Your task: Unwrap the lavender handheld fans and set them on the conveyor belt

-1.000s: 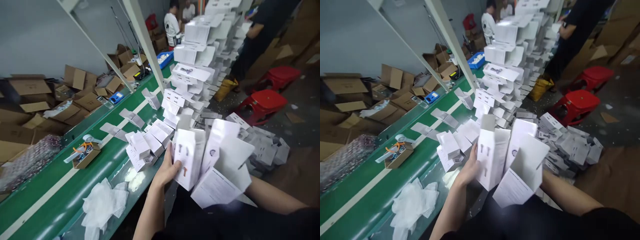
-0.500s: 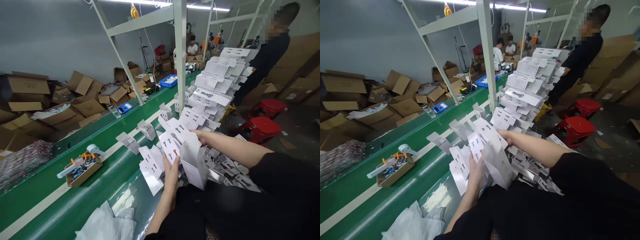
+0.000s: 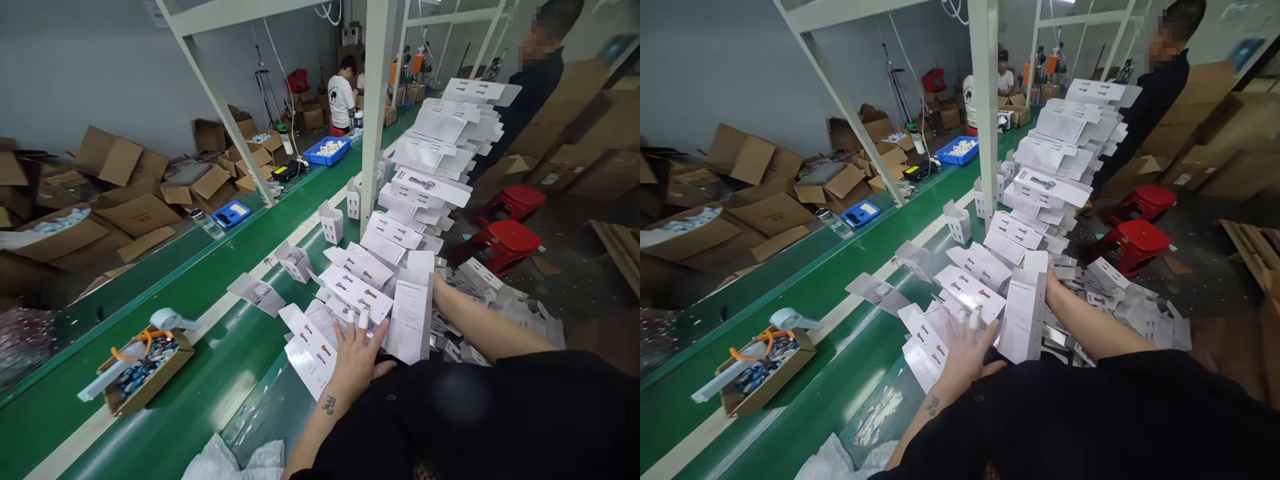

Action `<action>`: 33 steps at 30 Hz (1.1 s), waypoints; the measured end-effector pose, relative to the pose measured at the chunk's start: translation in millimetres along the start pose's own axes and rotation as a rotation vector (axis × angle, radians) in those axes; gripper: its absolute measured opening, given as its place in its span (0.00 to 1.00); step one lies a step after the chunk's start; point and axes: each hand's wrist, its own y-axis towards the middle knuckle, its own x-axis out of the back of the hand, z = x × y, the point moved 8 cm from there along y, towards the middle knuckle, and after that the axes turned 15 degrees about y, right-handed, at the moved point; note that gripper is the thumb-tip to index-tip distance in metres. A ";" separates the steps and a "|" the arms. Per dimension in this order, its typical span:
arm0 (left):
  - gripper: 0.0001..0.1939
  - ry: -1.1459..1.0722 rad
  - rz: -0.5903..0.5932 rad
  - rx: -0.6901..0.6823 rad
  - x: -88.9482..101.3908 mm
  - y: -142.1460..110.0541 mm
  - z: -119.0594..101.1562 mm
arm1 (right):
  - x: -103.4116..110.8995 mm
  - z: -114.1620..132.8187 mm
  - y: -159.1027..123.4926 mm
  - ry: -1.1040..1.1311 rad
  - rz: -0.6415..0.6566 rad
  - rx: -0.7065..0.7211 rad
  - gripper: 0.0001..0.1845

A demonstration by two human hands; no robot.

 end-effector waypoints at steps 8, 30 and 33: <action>0.36 0.084 -0.082 0.005 -11.3 29.7 0.8 | 44.5 -55.5 -80.6 0.138 -0.125 -0.213 0.32; 0.33 0.172 -0.169 0.012 -14.1 16.6 1.9 | -65.6 70.6 57.9 -1.383 0.162 0.613 0.19; 0.35 0.161 -0.323 -0.044 1.8 10.1 -24.6 | -43.1 76.8 36.5 -1.314 0.229 0.807 0.19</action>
